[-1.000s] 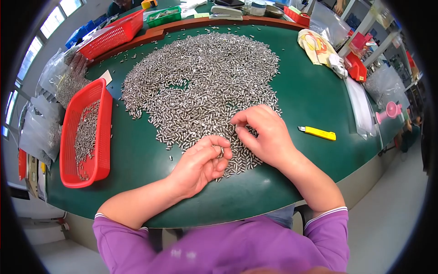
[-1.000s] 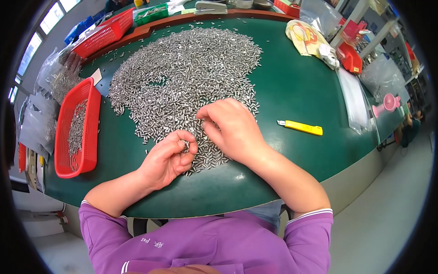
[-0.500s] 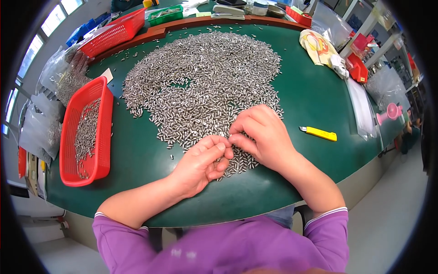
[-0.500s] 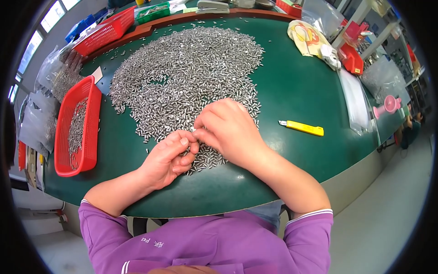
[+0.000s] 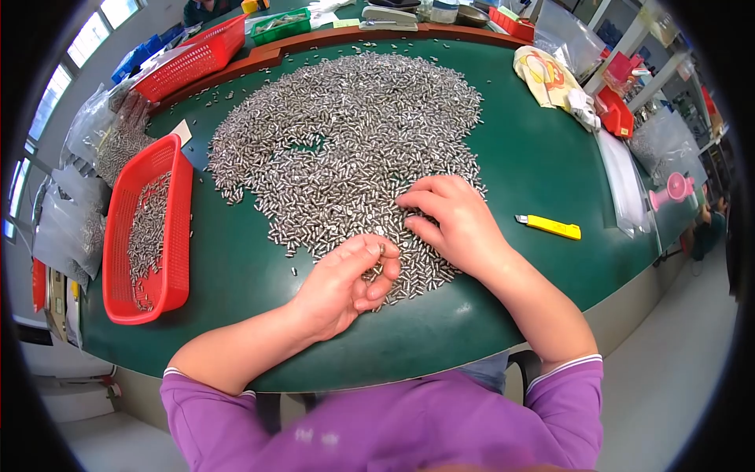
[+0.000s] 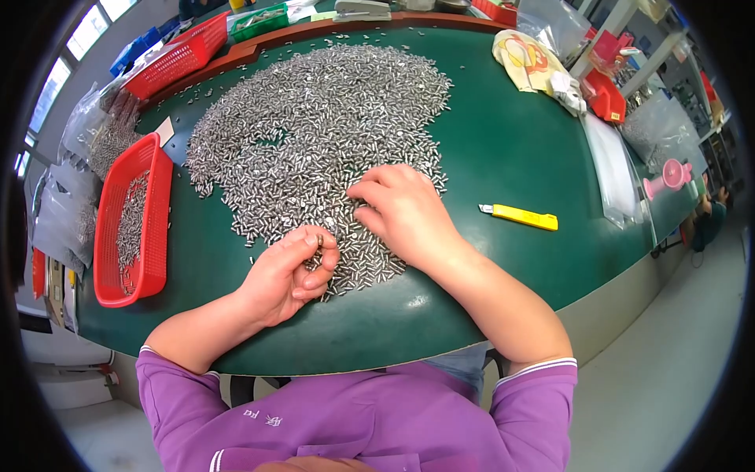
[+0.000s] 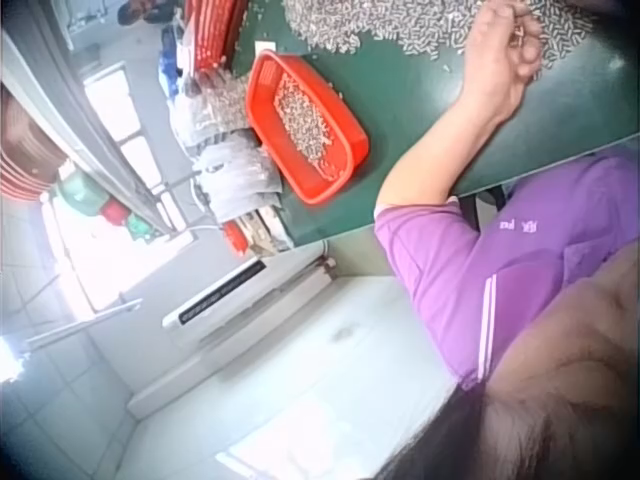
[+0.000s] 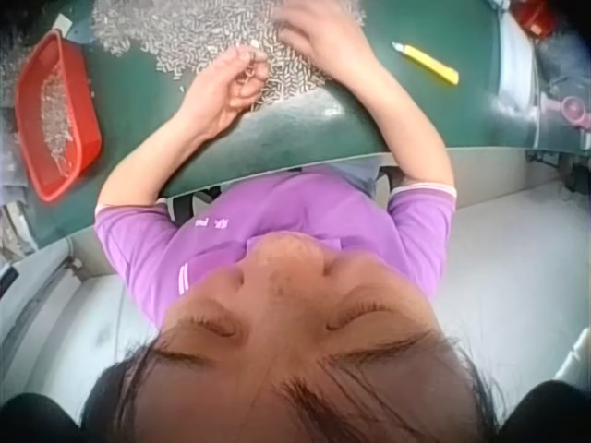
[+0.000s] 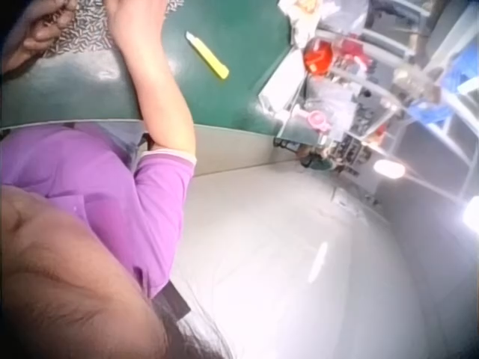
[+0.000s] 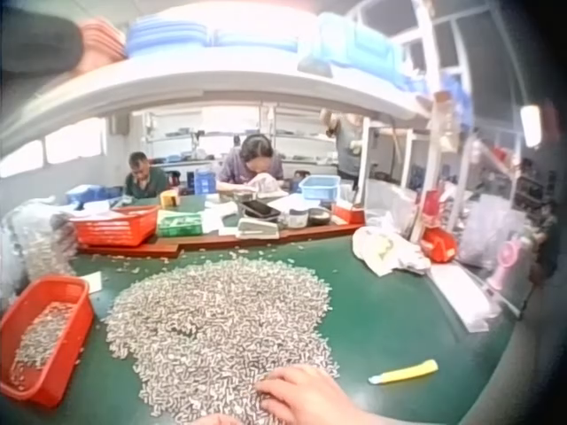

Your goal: Sorting through a large pile of small metal pins on a workbench and placing them into a tray.

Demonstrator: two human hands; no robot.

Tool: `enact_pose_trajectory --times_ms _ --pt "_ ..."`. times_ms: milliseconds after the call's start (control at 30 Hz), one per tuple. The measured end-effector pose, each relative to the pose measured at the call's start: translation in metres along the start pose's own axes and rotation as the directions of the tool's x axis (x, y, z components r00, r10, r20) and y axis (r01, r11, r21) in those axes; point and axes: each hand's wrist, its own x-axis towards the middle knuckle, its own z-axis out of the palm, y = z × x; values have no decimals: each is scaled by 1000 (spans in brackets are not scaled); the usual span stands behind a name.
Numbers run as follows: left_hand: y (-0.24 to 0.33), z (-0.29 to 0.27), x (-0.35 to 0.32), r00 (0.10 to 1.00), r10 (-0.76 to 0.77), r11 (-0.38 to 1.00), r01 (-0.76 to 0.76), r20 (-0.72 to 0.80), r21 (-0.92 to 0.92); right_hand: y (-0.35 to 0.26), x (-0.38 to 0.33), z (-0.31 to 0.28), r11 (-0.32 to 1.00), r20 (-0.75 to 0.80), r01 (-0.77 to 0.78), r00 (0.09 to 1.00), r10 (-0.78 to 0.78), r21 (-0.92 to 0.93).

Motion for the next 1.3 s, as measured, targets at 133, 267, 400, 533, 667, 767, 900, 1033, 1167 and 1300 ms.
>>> enact_pose_trajectory --times_ms 133,267,400,533,667,767,900,1033,1167,1300 --pt "2 1 -1 998 -19 1000 19 -52 -4 -1 4 7 999 44 0 999 2 -44" --pt "2 1 -1 998 -17 1000 17 -61 1 -2 4 5 996 6 27 1000 -26 -82" --pt "2 0 -1 998 -19 1000 19 -53 -6 -5 4 -1 995 -57 34 998 -39 -89" --pt "1 -2 -1 999 -13 1000 14 -52 1 -1 2 -1 994 -103 40 993 -50 -98" --pt "-1 -2 -1 999 25 1000 -25 -27 9 -3 3 1 997 67 11 998 -5 -77" --pt "0 -2 -1 1000 15 1000 -15 -22 -2 -6 4 1 997 30 11 999 -9 -71" --pt "-2 -5 0 1000 27 999 -27 8 -22 -15 7 -8 997 -124 58 991 -53 43" --pt "-2 -3 0 1000 25 999 -25 -7 25 -31 3 -13 966 -90 238 969 -230 97" --pt "-2 -2 -1 999 36 997 -33 -40 63 -29 1 -8 950 -29 199 980 -198 240" --pt "-1 -3 1 999 23 997 -20 -30 71 -22 1 -5 948 -3 84 996 -87 308"
